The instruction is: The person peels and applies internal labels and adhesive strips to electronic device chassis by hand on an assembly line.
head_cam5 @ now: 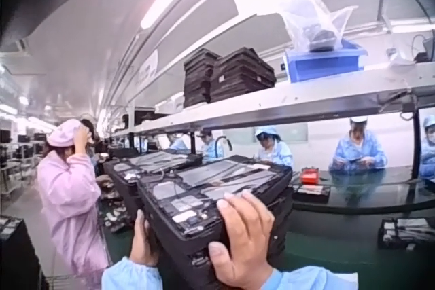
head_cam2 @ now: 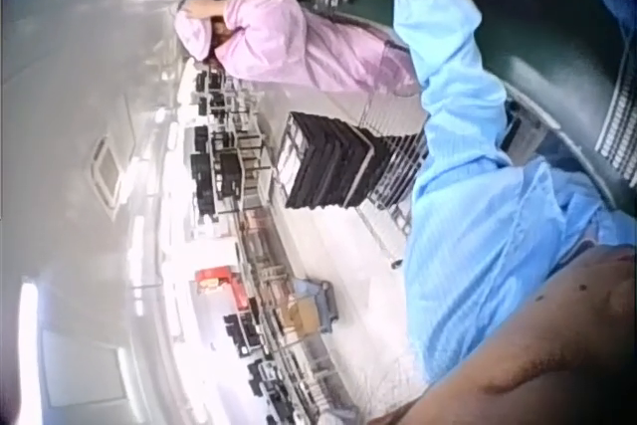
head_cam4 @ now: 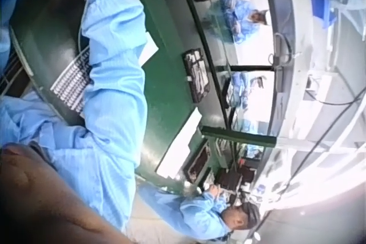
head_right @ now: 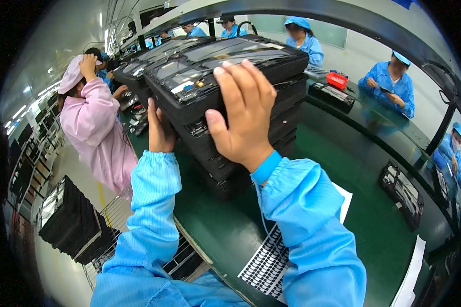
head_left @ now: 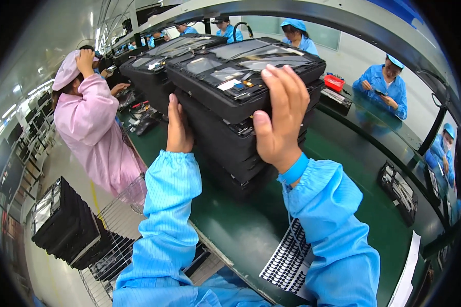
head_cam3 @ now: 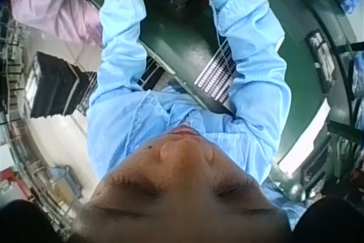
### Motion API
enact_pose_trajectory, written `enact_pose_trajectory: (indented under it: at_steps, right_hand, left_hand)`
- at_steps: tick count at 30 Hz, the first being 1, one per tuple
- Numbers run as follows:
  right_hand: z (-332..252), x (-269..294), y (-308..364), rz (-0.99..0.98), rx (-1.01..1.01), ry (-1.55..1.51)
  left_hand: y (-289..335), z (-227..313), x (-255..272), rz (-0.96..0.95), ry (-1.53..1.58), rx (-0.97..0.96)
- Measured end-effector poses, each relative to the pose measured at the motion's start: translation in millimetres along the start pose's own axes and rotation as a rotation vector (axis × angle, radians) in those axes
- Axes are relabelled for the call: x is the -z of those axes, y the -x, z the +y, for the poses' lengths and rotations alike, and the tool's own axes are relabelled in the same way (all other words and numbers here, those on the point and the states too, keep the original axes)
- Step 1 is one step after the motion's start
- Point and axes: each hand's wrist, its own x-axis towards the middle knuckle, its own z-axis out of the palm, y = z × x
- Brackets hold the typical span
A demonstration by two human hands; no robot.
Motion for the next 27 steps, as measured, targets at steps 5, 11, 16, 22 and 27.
enact_pose_trajectory:
  at_steps: [5, 11, 16, 22, 27]
  right_hand:
    - [28.6, 19.7, 1.6, 0.032, -0.024, -0.041]
    - [152.7, 63.6, 93.0, 0.163, -1.324, -0.371]
    - [140.3, 17.5, 130.6, 0.006, -1.622, -0.768]
    - [126.0, 16.8, 116.0, -0.055, -1.629, -0.830]
    - [153.9, 20.7, 123.0, -0.098, -1.552, -0.868]
  left_hand:
    - [30.2, -6.9, -8.3, 0.256, -0.200, -0.070]
    - [57.4, -43.5, 0.1, 0.490, -0.222, -0.113]
    - [50.6, -62.8, -22.9, 0.276, 0.154, -0.042]
    - [63.4, -45.4, -43.6, 0.271, 0.097, -0.076]
    - [41.7, -61.1, -16.1, 0.221, -0.138, -0.283]
